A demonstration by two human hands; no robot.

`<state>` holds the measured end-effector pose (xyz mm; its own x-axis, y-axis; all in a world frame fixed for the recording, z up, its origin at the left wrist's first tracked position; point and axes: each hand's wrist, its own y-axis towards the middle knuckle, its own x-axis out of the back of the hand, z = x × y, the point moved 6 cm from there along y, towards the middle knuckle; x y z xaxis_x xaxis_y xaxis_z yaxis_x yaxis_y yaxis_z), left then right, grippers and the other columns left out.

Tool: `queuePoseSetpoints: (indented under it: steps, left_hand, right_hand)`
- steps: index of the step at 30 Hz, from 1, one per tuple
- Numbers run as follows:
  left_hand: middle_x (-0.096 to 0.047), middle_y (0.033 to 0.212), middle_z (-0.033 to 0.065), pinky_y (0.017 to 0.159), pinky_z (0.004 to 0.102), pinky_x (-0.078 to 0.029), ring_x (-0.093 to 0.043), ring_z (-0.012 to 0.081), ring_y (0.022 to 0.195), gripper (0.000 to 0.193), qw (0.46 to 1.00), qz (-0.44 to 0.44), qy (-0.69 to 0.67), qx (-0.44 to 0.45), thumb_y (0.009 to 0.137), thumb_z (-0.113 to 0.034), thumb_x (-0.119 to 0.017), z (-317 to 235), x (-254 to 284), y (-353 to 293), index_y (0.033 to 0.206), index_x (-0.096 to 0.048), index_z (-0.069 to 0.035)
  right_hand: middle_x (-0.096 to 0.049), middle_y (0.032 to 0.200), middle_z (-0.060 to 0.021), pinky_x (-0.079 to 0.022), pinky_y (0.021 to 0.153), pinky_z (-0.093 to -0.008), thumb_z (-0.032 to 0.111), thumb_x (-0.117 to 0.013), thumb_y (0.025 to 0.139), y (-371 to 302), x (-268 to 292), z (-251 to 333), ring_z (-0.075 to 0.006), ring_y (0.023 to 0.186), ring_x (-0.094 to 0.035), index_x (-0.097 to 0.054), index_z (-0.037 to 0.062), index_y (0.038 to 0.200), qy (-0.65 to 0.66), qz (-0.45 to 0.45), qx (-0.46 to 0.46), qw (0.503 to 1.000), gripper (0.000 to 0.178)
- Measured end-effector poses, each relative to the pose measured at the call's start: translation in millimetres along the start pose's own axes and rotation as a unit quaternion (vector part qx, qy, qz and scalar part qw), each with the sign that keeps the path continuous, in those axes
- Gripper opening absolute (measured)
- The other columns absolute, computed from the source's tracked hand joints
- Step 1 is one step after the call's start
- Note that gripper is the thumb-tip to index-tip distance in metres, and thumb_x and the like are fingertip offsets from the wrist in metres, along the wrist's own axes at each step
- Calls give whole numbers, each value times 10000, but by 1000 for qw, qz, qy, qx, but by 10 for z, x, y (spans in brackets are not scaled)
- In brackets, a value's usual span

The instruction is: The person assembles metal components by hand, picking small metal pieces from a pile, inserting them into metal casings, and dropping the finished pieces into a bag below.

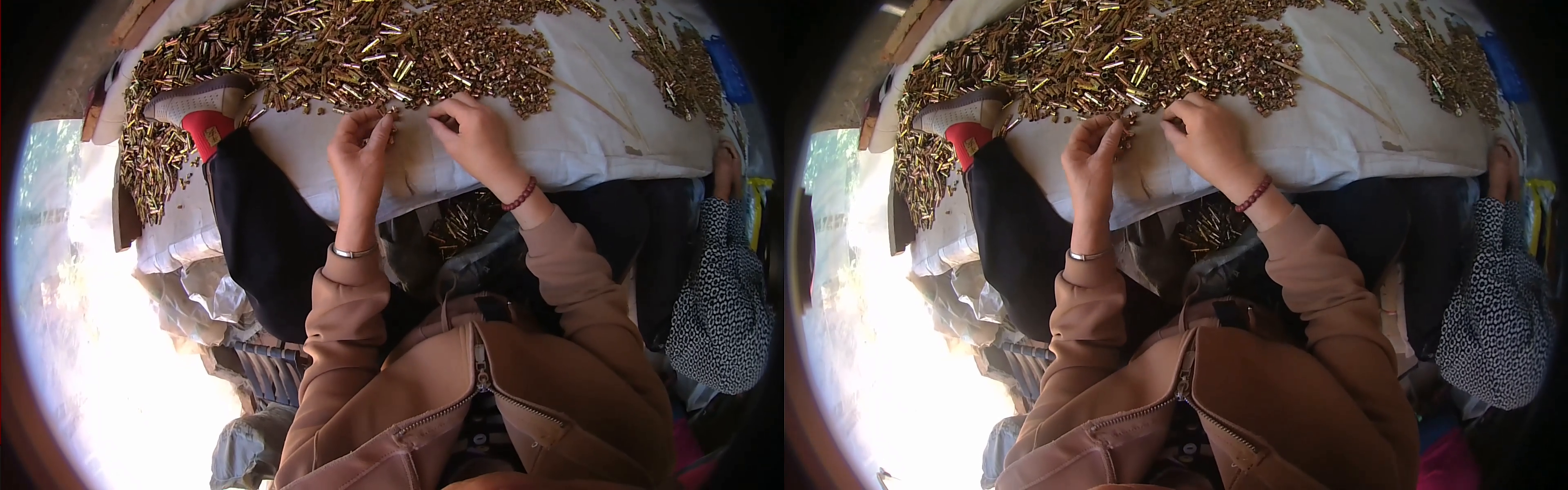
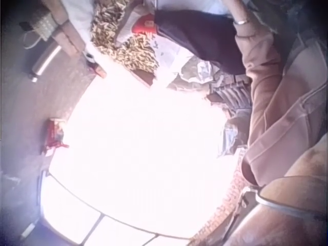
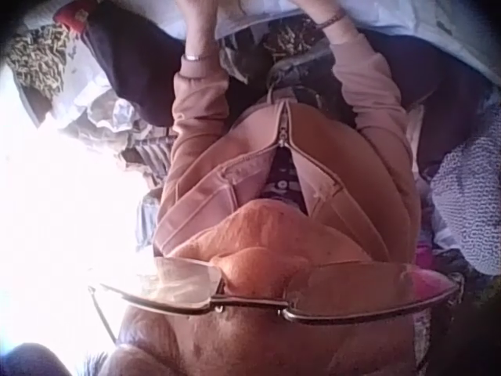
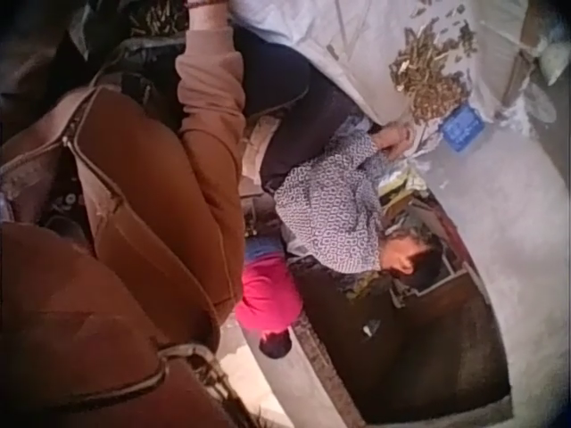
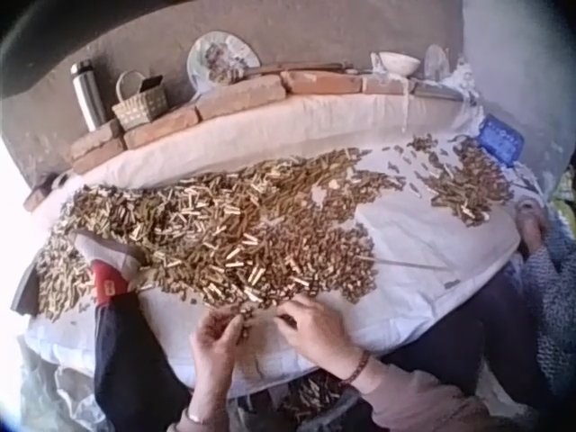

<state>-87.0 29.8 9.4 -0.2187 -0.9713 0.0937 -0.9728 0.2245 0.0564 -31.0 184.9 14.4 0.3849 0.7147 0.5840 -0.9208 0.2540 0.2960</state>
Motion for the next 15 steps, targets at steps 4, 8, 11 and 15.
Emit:
queuePoseSetpoints:
  steps: [4,8,11,15]
  left_hand:
    - [-632,824,54,636,199,-457,-606,116,742,259,978,-1,-168,120,826,-99,-598,33,0,-145,1056,-522,-6]
    - [-625,847,60,644,199,-475,-617,136,760,270,964,3,-215,153,830,-89,-589,83,47,-197,1077,-518,-6]
    - [-616,861,56,640,200,-496,-624,148,787,269,953,6,-253,168,840,-88,-572,121,59,-218,1092,-516,-11]
    - [-607,874,48,636,194,-509,-625,147,798,264,927,22,-313,207,853,-81,-549,141,14,-267,1108,-516,-24]
  right_hand:
    - [-560,825,-90,-456,660,-356,85,-607,744,-47,37,74,-274,762,-566,-603,39,810,-106,-4,59,993,81]
    - [-560,832,-98,-456,667,-360,80,-595,751,-49,7,23,-285,770,-564,-607,37,825,-127,11,89,988,86]
    - [-565,833,-106,-464,680,-350,69,-592,745,-52,23,58,-273,783,-572,-613,25,830,-118,19,77,990,98]
    - [-609,808,-77,-478,659,-274,45,-608,747,-39,38,35,-177,754,-609,-619,6,853,99,40,-33,994,113]
